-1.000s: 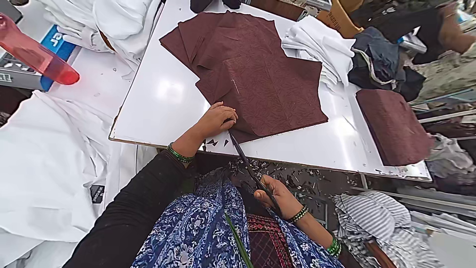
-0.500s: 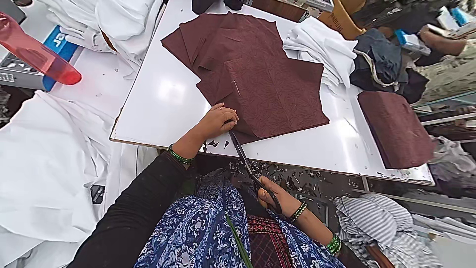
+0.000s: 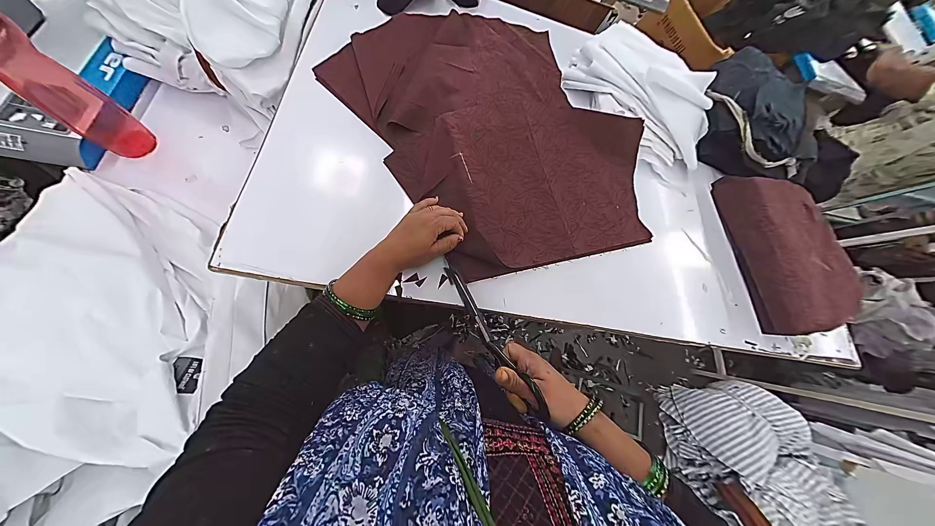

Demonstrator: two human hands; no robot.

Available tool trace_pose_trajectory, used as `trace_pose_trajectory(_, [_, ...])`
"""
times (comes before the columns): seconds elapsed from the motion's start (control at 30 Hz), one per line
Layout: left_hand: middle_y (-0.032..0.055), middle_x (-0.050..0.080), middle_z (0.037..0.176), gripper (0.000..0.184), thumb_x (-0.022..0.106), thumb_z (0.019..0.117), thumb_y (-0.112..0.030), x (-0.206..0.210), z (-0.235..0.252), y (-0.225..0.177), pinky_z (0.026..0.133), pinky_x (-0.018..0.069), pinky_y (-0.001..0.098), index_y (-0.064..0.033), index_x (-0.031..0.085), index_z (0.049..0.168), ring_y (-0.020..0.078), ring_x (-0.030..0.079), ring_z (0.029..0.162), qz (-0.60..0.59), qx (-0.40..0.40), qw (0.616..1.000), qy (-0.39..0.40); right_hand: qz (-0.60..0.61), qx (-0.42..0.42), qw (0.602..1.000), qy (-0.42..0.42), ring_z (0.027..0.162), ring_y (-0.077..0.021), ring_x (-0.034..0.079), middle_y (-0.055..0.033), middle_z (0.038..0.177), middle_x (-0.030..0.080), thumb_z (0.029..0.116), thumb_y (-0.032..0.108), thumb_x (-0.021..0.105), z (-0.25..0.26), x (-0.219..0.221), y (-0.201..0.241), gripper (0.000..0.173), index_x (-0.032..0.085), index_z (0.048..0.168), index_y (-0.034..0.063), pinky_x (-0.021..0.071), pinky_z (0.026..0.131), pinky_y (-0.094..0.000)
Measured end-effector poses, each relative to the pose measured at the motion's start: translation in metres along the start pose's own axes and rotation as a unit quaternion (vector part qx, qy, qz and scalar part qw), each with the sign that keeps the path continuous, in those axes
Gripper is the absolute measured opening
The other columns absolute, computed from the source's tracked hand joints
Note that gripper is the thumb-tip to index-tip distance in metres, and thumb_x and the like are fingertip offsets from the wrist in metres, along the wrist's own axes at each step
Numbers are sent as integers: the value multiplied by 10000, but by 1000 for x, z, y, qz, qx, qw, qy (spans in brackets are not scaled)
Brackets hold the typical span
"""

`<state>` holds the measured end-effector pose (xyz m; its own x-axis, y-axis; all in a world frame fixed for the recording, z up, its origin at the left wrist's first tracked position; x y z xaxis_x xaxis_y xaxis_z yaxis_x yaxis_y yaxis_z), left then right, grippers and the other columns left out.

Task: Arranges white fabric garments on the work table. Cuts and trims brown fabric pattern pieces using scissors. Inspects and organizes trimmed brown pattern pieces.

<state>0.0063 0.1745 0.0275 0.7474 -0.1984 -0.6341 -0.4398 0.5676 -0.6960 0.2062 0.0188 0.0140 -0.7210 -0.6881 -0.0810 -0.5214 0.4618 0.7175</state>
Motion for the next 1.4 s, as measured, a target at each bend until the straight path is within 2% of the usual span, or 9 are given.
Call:
trace_pose_trajectory(0.27, [125, 737, 1181, 280, 529, 993, -165, -2, -1, -1, 1206, 260, 591, 0, 743, 921, 298, 605, 1302, 13, -7, 1000, -6, -245, 22, 957, 153, 606, -69, 414, 44, 681, 410, 944, 353, 712, -15, -19, -5, 354, 515, 955, 60, 369, 606, -282])
trace_pose_trajectory(0.43, [121, 754, 1116, 258, 624, 916, -234, -2, -3, 4, 1179, 270, 646, -19, 767, 921, 327, 623, 1269, 14, -19, 1000, -5, -59, -36, 997, -26, 458, 29, 417, 150, 570, 423, 679, 756, 760, -46, -98, -26, 684, 520, 925, 164, 379, 474, -159])
trace_pose_trajectory(0.57, [169, 732, 1008, 374, 636, 962, -358, 1, 30, -28, 1013, 414, 654, -6, 762, 972, 370, 670, 1076, 68, -99, 993, 0, 98, -77, 981, -145, 432, -7, 511, 115, 574, 523, 611, 771, 809, -81, -177, -52, 760, 502, 951, 164, 454, 429, -177])
trace_pose_trajectory(0.7, [130, 738, 1186, 366, 534, 1026, -325, 71, 114, -108, 1102, 453, 534, -48, 767, 1075, 320, 637, 1253, 69, -1, 997, -20, 94, -73, 983, -140, 543, -55, 598, 94, 670, 568, 610, 914, 670, -102, -242, -97, 949, 443, 1096, 131, 557, 552, -242])
trace_pose_trajectory(0.8, [192, 594, 1441, 409, 539, 1049, -287, 149, 186, -124, 1201, 302, 561, 3, 669, 1307, 376, 449, 1445, 60, -22, 993, 96, 77, -28, 989, -120, 543, -72, 603, 87, 658, 562, 575, 977, 606, -107, -270, -118, 1010, 442, 1096, 128, 558, 565, -252])
trace_pose_trajectory(0.97, [178, 251, 1682, 669, 505, 1061, -451, 214, 243, -86, 1254, 98, 590, -26, 384, 1564, 365, 123, 1584, 139, -167, 958, 187, 58, 37, 996, -55, 571, -79, 600, 62, 677, 546, 753, 873, 552, -108, -289, -123, 862, 426, 1101, 95, 547, 597, -247])
trace_pose_trajectory(1.03, [171, 137, 1714, 742, 476, 1058, -504, 225, 244, -71, 1253, 120, 586, -35, 298, 1604, 374, 45, 1592, 159, -183, 950, 197, 39, 56, 997, -35, 578, -66, 575, 56, 689, 527, 833, 770, 540, -108, -294, -118, 756, 423, 1113, 77, 525, 605, -239])
trace_pose_trajectory(1.27, [129, 308, 1664, 582, 408, 1084, -488, 218, 261, -73, 1153, 253, 649, -162, 433, 1566, 380, 226, 1547, 204, -210, 936, 196, 22, 69, 997, -31, 597, -81, 585, 32, 708, 530, 946, 621, 507, -92, -317, -98, 604, 414, 1129, 52, 531, 634, -257])
trace_pose_trajectory(1.4, [147, 316, 1660, 471, 401, 1113, -293, 221, 261, -66, 1183, 211, 655, -125, 457, 1549, 394, 183, 1562, 158, -191, 959, 134, 44, 67, 995, -61, 590, -71, 604, 55, 690, 541, 841, 740, 587, -93, -328, -100, 748, 423, 1121, 66, 550, 625, -238])
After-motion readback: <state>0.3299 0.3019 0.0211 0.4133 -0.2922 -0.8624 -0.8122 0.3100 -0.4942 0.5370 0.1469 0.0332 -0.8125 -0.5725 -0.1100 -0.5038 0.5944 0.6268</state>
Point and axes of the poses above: each hand's wrist, its own z-axis towards the middle knuckle, its own x-axis out of the palm, y = z × x, the point moved 8 cm from there along z, towards the middle knuckle
